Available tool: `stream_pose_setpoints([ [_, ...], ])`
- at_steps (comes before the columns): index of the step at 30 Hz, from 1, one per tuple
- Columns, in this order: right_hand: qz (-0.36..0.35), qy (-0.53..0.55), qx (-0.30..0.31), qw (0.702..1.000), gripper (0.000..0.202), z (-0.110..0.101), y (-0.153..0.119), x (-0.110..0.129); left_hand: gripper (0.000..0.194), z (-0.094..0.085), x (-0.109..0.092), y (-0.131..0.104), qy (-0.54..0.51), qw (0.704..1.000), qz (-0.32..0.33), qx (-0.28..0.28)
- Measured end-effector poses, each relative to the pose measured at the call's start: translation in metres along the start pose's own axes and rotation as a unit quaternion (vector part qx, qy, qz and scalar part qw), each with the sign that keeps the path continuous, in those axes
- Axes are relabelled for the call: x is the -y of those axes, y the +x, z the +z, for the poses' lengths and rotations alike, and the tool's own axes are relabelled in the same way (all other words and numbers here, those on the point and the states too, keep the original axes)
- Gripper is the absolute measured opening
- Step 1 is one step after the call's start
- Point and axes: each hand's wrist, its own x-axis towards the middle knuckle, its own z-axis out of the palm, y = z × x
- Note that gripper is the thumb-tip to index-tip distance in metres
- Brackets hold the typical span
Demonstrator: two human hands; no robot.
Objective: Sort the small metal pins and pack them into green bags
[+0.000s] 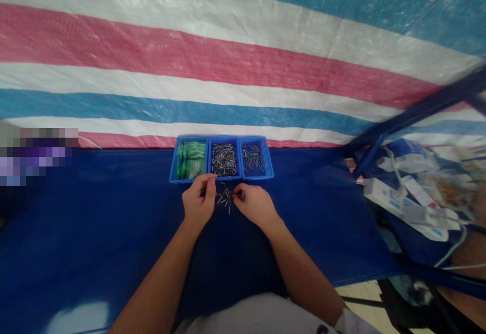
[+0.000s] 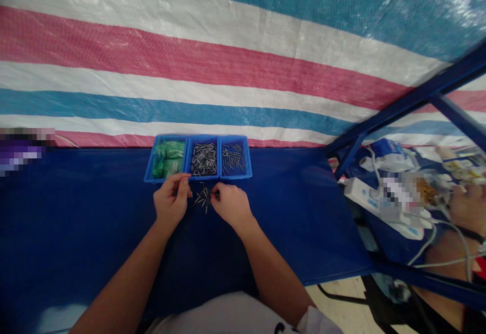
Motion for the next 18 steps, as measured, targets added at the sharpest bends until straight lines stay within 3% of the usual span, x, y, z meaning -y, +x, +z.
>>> stream_pose_setpoints([
  [4, 0.011, 0.025, -0.016, 0.999, 0.008, 0.002, 0.0, 0.003, 0.019, 0.0, 0.002, -0.001, 0.002, 1.0, 0.002, 0.001],
  [8, -0.024, 0.135, -0.06, 0.989, 0.006, 0.001, -0.002, 0.006, 0.019, -0.001, 0.001, -0.001, 0.023, 0.999, 0.033, 0.009],
  [12, -0.09, 0.274, -0.118, 0.95, 0.007, 0.003, -0.006, 0.01, 0.018, -0.004, -0.005, 0.001, 0.029, 0.993, 0.097, 0.052],
  [18, -0.117, 0.385, -0.165, 0.9, 0.006, 0.009, -0.008, 0.013, 0.015, -0.004, -0.008, 0.001, 0.007, 0.986, 0.134, 0.098],
])
